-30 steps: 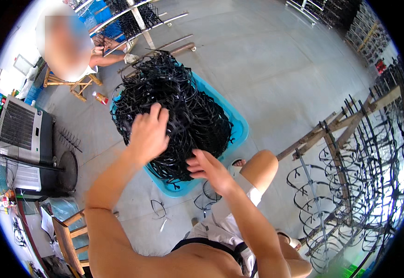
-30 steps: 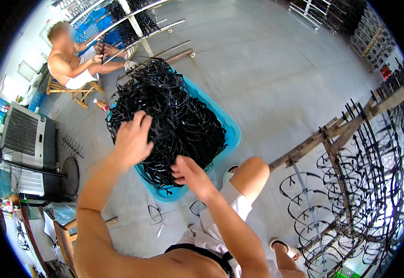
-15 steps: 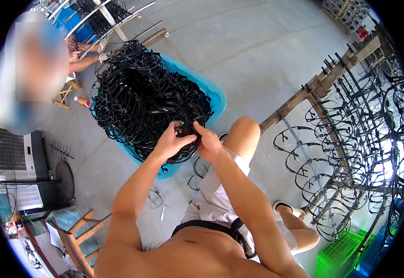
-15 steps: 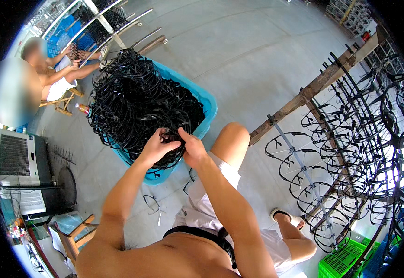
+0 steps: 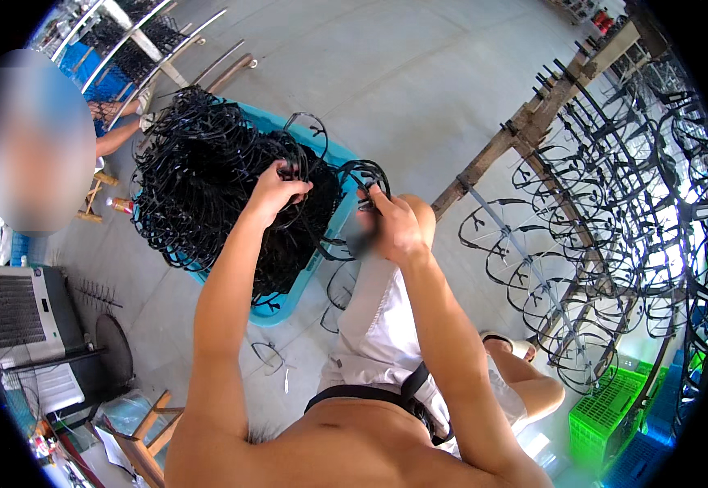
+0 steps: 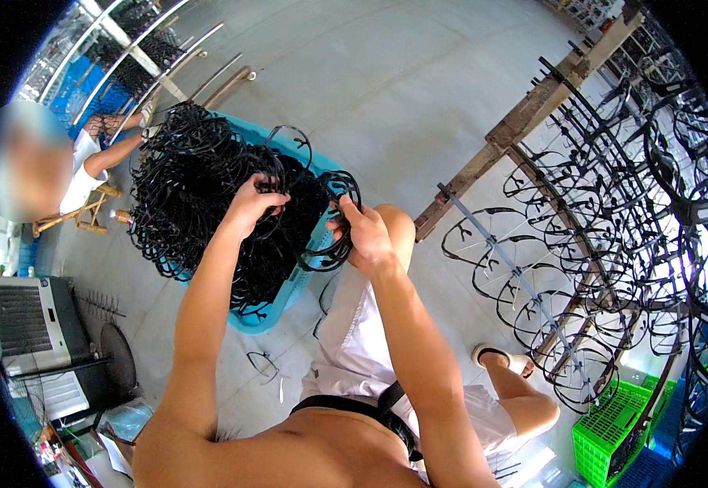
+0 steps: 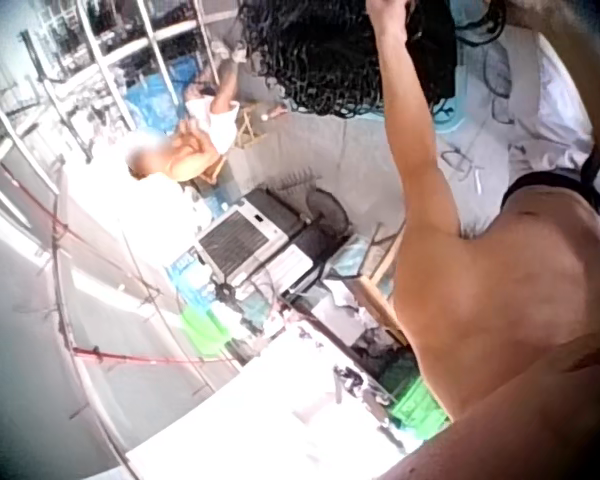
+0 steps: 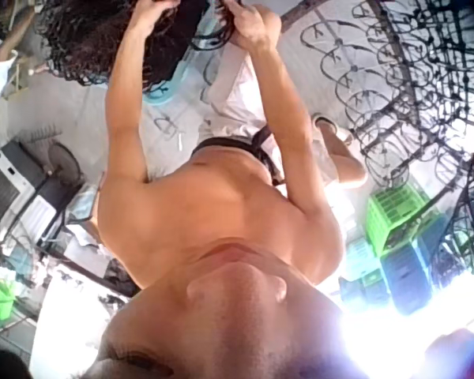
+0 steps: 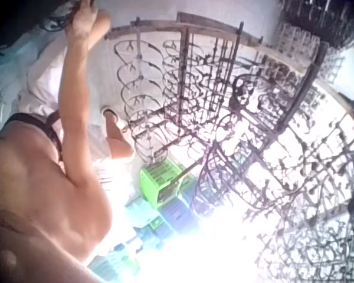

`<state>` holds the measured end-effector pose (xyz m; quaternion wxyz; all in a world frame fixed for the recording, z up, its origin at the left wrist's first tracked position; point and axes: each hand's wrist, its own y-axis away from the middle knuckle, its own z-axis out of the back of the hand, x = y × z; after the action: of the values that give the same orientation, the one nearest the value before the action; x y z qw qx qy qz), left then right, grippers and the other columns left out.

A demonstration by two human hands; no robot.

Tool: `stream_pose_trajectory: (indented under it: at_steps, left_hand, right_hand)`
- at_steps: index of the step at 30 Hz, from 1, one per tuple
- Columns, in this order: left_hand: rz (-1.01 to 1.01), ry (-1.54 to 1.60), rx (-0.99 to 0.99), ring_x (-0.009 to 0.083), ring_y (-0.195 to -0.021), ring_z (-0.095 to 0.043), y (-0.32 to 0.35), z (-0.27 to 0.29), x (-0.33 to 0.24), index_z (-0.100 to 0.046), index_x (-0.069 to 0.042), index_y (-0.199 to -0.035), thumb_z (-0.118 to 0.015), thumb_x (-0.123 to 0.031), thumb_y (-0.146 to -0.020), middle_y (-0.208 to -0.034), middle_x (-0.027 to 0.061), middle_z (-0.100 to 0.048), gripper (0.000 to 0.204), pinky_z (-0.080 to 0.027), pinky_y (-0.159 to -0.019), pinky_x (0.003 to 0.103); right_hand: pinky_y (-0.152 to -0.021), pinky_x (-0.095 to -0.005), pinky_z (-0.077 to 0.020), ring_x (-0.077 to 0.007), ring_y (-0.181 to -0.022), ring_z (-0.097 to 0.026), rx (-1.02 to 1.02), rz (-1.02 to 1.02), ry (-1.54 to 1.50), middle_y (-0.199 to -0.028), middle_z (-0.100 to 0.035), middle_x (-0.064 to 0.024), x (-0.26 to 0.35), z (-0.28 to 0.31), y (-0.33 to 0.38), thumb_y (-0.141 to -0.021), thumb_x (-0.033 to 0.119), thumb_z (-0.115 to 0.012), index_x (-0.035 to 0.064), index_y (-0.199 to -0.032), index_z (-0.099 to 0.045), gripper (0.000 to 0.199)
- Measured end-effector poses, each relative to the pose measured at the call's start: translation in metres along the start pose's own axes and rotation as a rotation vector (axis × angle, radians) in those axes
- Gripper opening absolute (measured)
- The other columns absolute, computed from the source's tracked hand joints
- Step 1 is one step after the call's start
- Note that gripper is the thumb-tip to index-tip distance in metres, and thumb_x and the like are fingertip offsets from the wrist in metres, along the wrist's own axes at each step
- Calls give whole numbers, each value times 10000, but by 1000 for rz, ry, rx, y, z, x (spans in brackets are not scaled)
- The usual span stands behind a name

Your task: The person repeatedly picks black cable loops from a blue basket and threads them onto a metal rack, arranging them in rows. The task continues with consistent hand motions and placement of each loop onto the rack.

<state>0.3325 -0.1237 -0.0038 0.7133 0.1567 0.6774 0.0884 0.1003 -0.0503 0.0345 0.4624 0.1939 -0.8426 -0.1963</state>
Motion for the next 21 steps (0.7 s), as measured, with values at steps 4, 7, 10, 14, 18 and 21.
stream_pose_trajectory:
  at_steps: [4, 7, 10, 14, 18, 21]
  left_hand:
    - [280, -380, 60, 159, -588, -548, -27, -2, 43, -530, 14, -889, -698, -22, -692, -692, 83, -572, 262, -423, -523, 317]
    - [135, -944, 12, 282, -855, -605, -22, 1, 68, -496, 81, -1105, -738, -281, -725, -949, 190, -612, 579, -486, -719, 384]
    - [-17, -1301, -171, 376, -1080, -531, 20, -36, 27, -465, 82, -1183, -635, -485, -789, -1191, 254, -532, 711, -445, -897, 448]
    - [-232, -323, -3, 198, -725, -638, 123, -83, -50, -639, 15, -831, -522, -354, -921, -755, 109, -671, 398, -489, -670, 306]
    - [-164, -19, 597, 165, -975, -579, 156, -142, -43, -577, 3, -1150, -488, -331, -944, -1052, 99, -628, 402, -467, -799, 296]
    - [33, 746, 853, 237, -1209, -459, 159, -201, -41, -531, -2, -1217, -519, -346, -922, -1292, 156, -514, 453, -377, -991, 360]
  right_hand:
    - [-561, -246, -412, -119, -632, -516, 10, 193, 19, -781, -590, -50, -4, 23, 28, -950, 284, -506, -6, -972, -576, 299]
    - [-563, -252, -420, -131, -693, -560, 41, 237, -78, -847, -576, -58, 2, 31, 61, -964, 264, -479, -23, -1025, -562, 305]
    - [-577, -240, -420, -127, -702, -564, -9, 186, -81, -842, -582, -56, 14, 48, 89, -970, 282, -473, -22, -1076, -563, 335]
    - [-586, -230, -426, -102, -692, -555, 3, 266, 59, -814, -608, -48, 26, 55, 123, -973, 336, -461, -8, -1023, -575, 366]
    - [-499, -212, -410, -68, -573, -504, 95, 319, 445, -719, -586, -19, 33, 52, 153, -967, 417, -434, -33, -998, -586, 476]
    - [-531, -221, -428, -79, -599, -511, 205, 351, 352, -712, -583, -28, 26, 66, 170, -982, 416, -383, -37, -1043, -591, 502]
